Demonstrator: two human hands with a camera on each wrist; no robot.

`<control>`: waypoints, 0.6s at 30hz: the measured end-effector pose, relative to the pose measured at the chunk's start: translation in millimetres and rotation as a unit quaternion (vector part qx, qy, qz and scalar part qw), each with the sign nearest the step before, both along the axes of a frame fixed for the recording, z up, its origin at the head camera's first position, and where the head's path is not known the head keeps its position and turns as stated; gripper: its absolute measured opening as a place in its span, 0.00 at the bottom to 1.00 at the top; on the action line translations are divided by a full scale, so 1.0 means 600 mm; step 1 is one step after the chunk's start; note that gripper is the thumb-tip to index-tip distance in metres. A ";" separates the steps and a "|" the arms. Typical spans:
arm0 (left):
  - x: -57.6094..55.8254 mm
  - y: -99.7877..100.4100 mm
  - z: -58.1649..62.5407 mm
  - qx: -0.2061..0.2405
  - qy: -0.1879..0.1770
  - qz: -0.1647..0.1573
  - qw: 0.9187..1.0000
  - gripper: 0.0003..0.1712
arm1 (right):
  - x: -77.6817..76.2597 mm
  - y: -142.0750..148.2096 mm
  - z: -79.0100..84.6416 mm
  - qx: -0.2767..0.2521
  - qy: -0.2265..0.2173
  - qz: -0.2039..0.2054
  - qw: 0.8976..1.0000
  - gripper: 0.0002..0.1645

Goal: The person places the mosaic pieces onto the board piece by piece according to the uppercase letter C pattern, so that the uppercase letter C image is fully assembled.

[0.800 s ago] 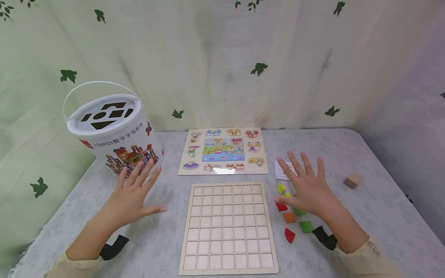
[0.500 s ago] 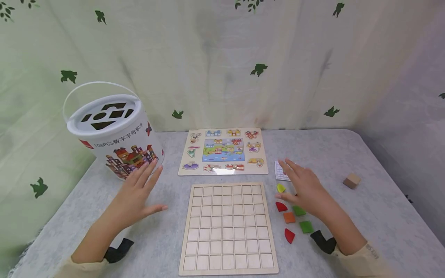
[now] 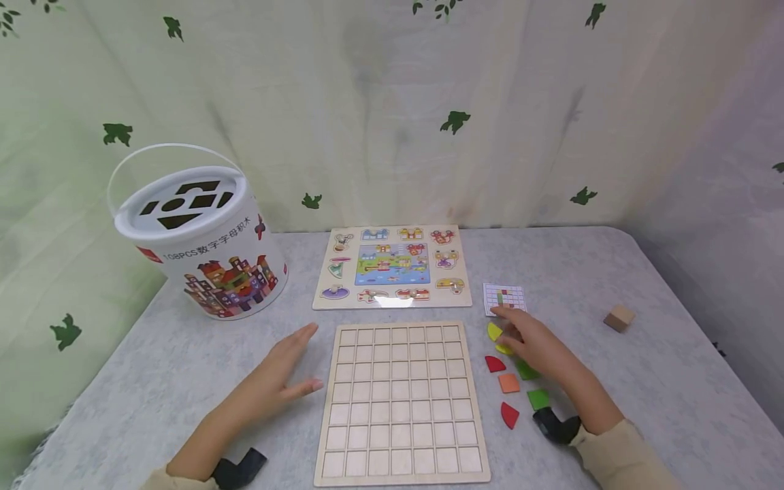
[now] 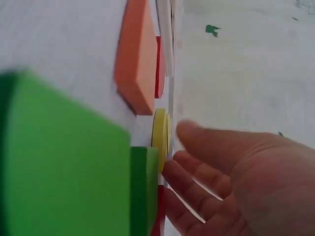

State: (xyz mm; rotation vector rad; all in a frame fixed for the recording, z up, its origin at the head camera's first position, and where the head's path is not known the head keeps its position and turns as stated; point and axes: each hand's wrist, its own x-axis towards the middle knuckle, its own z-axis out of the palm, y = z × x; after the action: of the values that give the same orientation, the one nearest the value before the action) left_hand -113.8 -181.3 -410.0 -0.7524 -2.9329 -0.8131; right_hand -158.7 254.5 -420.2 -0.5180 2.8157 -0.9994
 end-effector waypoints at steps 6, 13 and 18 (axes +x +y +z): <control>-0.001 -0.004 -0.023 0.041 -0.087 0.010 0.995 0.45 | -0.008 -0.001 -0.011 0.001 -0.002 -0.006 1.000 0.27; -0.001 0.001 -0.046 0.075 -0.082 -0.023 0.994 0.42 | -0.018 -0.005 -0.008 0.009 -0.031 -0.015 0.999 0.22; 0.001 0.006 -0.051 0.052 -0.060 -0.039 0.996 0.42 | -0.021 -0.010 -0.005 0.025 -0.034 -0.029 0.999 0.20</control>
State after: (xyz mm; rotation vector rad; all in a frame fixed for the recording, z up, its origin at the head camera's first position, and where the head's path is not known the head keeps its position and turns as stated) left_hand -113.1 -177.4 -440.3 -0.8422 -2.9512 -1.0438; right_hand -171.1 248.3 -423.2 -0.3917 2.8020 -0.9355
